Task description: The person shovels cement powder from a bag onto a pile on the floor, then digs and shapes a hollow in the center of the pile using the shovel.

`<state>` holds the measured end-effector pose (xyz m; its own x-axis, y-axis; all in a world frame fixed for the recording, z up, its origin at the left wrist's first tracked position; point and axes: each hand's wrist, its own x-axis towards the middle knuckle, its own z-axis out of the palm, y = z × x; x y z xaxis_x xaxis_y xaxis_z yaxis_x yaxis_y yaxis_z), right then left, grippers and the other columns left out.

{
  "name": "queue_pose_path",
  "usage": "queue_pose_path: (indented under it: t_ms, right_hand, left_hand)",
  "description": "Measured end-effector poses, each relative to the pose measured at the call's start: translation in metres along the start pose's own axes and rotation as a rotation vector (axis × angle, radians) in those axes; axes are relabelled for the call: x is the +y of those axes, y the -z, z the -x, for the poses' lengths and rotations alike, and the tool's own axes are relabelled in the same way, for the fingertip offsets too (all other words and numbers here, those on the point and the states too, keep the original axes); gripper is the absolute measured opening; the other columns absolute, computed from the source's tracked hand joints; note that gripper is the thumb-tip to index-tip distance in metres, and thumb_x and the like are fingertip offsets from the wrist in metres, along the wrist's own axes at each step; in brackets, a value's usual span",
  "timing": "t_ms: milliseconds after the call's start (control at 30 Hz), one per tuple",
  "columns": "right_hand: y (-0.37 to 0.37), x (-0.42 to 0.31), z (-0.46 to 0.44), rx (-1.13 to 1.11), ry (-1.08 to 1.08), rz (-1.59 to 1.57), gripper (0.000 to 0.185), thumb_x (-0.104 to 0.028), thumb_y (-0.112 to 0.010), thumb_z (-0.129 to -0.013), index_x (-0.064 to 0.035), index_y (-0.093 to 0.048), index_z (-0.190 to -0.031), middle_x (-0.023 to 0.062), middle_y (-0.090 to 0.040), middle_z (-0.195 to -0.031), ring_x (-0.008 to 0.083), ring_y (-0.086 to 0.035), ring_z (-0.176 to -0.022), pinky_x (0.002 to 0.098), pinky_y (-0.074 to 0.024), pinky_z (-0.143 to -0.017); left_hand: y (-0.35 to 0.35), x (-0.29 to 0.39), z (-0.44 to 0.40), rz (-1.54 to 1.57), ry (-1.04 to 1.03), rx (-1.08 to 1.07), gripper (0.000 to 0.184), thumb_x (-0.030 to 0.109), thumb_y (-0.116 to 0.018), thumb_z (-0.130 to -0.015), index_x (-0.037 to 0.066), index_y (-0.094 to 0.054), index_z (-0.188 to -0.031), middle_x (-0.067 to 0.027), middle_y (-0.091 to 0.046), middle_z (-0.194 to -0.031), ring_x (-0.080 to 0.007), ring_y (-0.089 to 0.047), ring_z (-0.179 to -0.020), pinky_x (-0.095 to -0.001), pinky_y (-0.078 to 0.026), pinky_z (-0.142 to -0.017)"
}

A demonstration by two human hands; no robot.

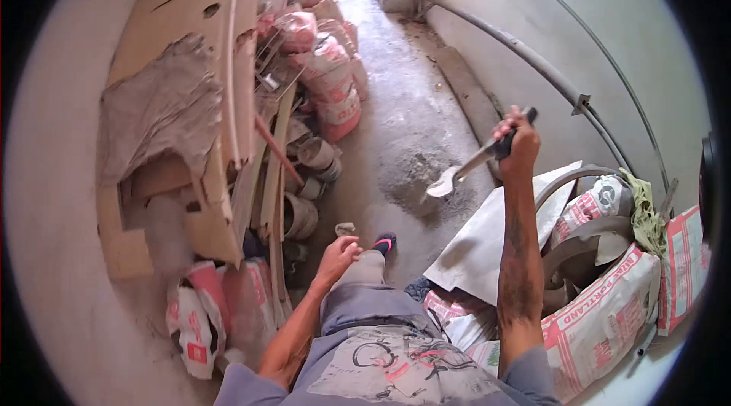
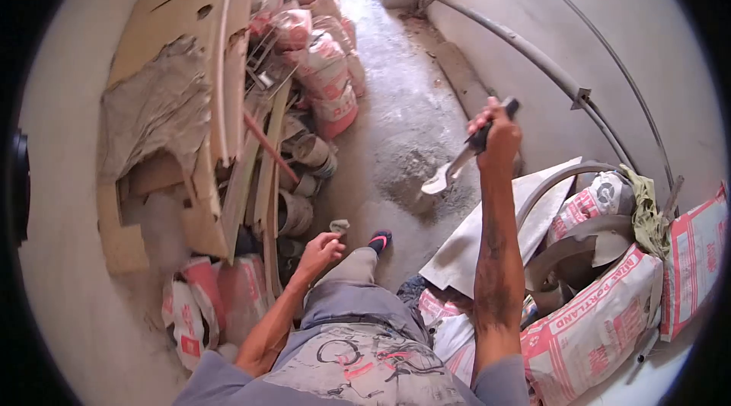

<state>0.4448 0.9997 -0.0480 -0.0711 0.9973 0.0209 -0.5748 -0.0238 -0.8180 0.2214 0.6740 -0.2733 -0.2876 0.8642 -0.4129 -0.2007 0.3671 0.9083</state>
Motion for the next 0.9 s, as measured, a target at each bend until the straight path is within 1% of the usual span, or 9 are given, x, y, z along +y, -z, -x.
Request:
queue_pose_path:
  t_ms: [133,233,467,533,567,633,800,867,900]
  right_hand:
    - [-0.011,-0.041,0.009,-0.038,0.056,-0.418,0.027,-0.009,-0.053,-0.088,-0.0076,-0.044,-0.062,0.0025,-0.045,-0.057,0.0131,-0.045,-0.054,0.0257,-0.0429,-0.058]
    - [-0.012,-0.077,0.01,-0.423,-0.172,-0.472,0.017,-0.01,-0.049,-0.093,-0.0043,-0.046,-0.077,0.0001,-0.04,-0.063,0.0095,-0.041,-0.054,0.0258,-0.0415,-0.055]
    - [-0.101,-0.159,0.144,-0.613,-0.667,-0.667,0.017,-0.017,-0.046,-0.096,0.0,-0.041,-0.096,-0.0016,-0.036,-0.065,0.0082,-0.037,-0.054,0.0227,-0.0368,-0.051]
    - [-0.123,-0.174,0.184,-0.693,-0.753,-0.667,0.031,-0.025,-0.035,-0.1,0.0039,-0.041,-0.109,0.001,-0.042,-0.073,0.0076,-0.04,-0.055,0.0219,-0.0373,-0.05]
    - [-0.118,-0.18,0.2,-0.762,-0.484,-0.438,0.04,-0.031,-0.029,-0.1,0.0044,-0.037,-0.118,0.0025,-0.046,-0.082,0.0076,-0.043,-0.056,0.0212,-0.0391,-0.05]
    - [-0.129,-0.195,0.231,-0.703,-0.434,-0.507,0.046,-0.036,-0.026,-0.1,0.0051,-0.033,-0.121,0.0053,-0.045,-0.084,0.0093,-0.043,-0.055,0.0232,-0.0388,-0.045]
    - [-0.194,-0.185,0.31,-0.852,-0.68,-0.676,0.042,-0.027,-0.045,-0.094,0.0038,-0.032,-0.119,0.0099,-0.05,-0.085,0.0155,-0.048,-0.06,0.0286,-0.0441,-0.052]
    - [-0.234,-0.186,0.335,-0.729,-0.983,-0.648,0.011,-0.009,-0.057,-0.087,-0.002,-0.048,-0.087,0.0097,-0.054,-0.06,0.0146,-0.049,-0.045,0.024,-0.0385,-0.037]
    - [-0.241,-0.18,0.342,-0.744,-0.948,-0.656,0.014,-0.011,-0.057,-0.088,0.0001,-0.049,-0.09,0.0106,-0.057,-0.063,0.016,-0.053,-0.049,0.0269,-0.0426,-0.042]
  left_hand:
    - [0.073,-0.063,0.136,-0.005,0.15,0.302,0.027,0.017,-0.051,-0.093,-0.001,-0.054,-0.113,-0.0092,-0.064,-0.09,-0.0102,-0.06,-0.069,-0.0223,-0.049,-0.062]
    - [0.101,-0.117,0.188,0.012,0.136,0.428,0.027,0.016,-0.051,-0.091,-0.001,-0.054,-0.112,-0.0095,-0.064,-0.089,-0.0117,-0.061,-0.068,-0.0229,-0.05,-0.061]
    - [0.095,-0.118,0.161,-0.325,-0.065,0.492,0.038,0.024,-0.062,-0.084,0.001,-0.055,-0.113,-0.0138,-0.066,-0.095,-0.0234,-0.064,-0.088,-0.0345,-0.051,-0.075]
    - [0.067,-0.045,0.149,-0.385,-0.171,0.332,0.054,0.029,-0.069,-0.079,0.003,-0.05,-0.122,-0.0188,-0.062,-0.101,-0.0255,-0.063,-0.092,-0.0352,-0.051,-0.08]
    - [0.06,-0.046,0.13,-0.44,-0.24,0.22,0.069,0.033,-0.072,-0.076,0.002,-0.042,-0.129,-0.0217,-0.055,-0.116,-0.0279,-0.059,-0.103,-0.0359,-0.049,-0.087]
    - [0.032,-0.047,0.099,-0.639,-0.458,0.127,0.092,0.035,-0.076,-0.068,-0.002,-0.028,-0.137,-0.023,-0.04,-0.132,-0.0337,-0.04,-0.124,-0.0397,-0.031,-0.105]
    - [0.005,0.007,0.108,-0.582,-0.818,-0.031,0.103,0.03,-0.081,-0.058,0.004,-0.024,-0.14,-0.0184,-0.039,-0.132,-0.0344,-0.037,-0.125,-0.0402,-0.028,-0.106]
    - [0.01,0.004,0.123,-0.442,-0.858,0.005,0.075,0.023,-0.077,-0.063,0.009,-0.044,-0.128,-0.0167,-0.053,-0.117,-0.0333,-0.05,-0.112,-0.0406,-0.04,-0.095]
    - [0.018,0.002,0.127,-0.457,-0.739,-0.032,0.063,0.02,-0.075,-0.064,0.01,-0.048,-0.12,-0.0155,-0.056,-0.108,-0.0328,-0.054,-0.104,-0.0405,-0.043,-0.089]
